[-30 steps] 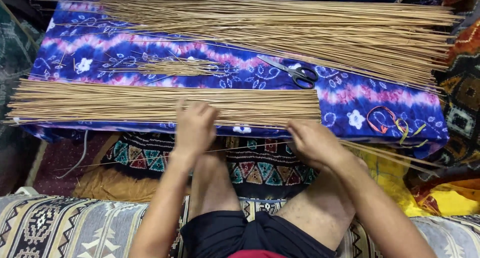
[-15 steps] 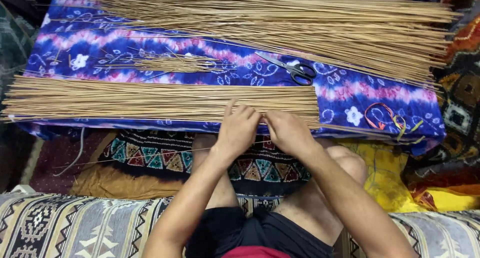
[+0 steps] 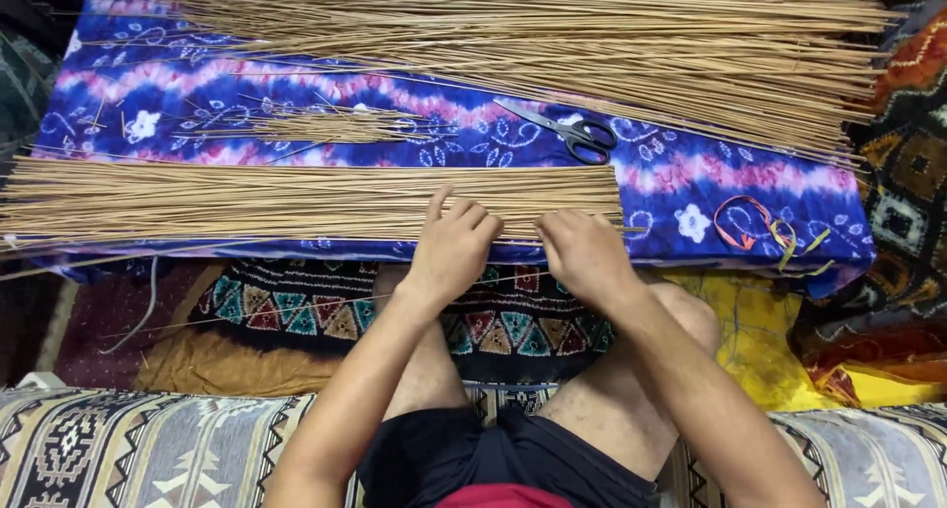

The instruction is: The person is organizing thin bamboo strips into bundles, aligning them on a table, and cutting them to a specific length using scissors.

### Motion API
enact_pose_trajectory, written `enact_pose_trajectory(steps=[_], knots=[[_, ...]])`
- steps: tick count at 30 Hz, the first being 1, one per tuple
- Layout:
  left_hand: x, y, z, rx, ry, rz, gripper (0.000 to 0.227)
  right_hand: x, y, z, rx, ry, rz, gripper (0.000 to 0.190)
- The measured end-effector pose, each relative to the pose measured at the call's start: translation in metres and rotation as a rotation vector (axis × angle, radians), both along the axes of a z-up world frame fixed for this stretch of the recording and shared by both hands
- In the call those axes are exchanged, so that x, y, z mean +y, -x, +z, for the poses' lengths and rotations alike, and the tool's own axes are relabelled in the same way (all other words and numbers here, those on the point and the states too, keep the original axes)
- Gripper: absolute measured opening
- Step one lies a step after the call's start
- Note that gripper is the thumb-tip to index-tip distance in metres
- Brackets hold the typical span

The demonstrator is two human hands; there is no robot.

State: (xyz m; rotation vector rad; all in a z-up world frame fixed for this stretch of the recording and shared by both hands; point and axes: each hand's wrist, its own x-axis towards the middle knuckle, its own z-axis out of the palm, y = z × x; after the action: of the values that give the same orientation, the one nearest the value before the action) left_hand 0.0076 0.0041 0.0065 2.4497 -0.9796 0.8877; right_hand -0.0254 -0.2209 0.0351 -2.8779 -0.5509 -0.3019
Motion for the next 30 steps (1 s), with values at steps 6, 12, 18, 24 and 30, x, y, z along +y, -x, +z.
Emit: enact_pose_trajectory(steps=[6,12,18,24,30], knots=[[0.024,-0.022,0.007,-0.006,-0.046,0.075,0.004,-0.038,0.000,0.015,0.004,-0.045,-0.032,0.018],[0.026,-0.038,0.008,-0.013,-0.005,0.088,0.005,-0.081,-0.012,0.042,0.177,-0.540,-0.080,0.024],[0.000,-0.059,-0.013,0.020,0.022,0.103,0.009,-0.103,-0.034,0.003,0.207,-1.039,-0.406,0.021],[-0.008,-0.067,-0.023,0.024,-0.002,0.101,0.012,-0.111,-0.048,-0.027,0.119,-1.101,-0.510,0.019],[0.007,-0.039,-0.006,0.027,0.164,0.073,0.041,-0.096,-0.029,-0.024,-0.408,-0.631,-0.293,0.020]])
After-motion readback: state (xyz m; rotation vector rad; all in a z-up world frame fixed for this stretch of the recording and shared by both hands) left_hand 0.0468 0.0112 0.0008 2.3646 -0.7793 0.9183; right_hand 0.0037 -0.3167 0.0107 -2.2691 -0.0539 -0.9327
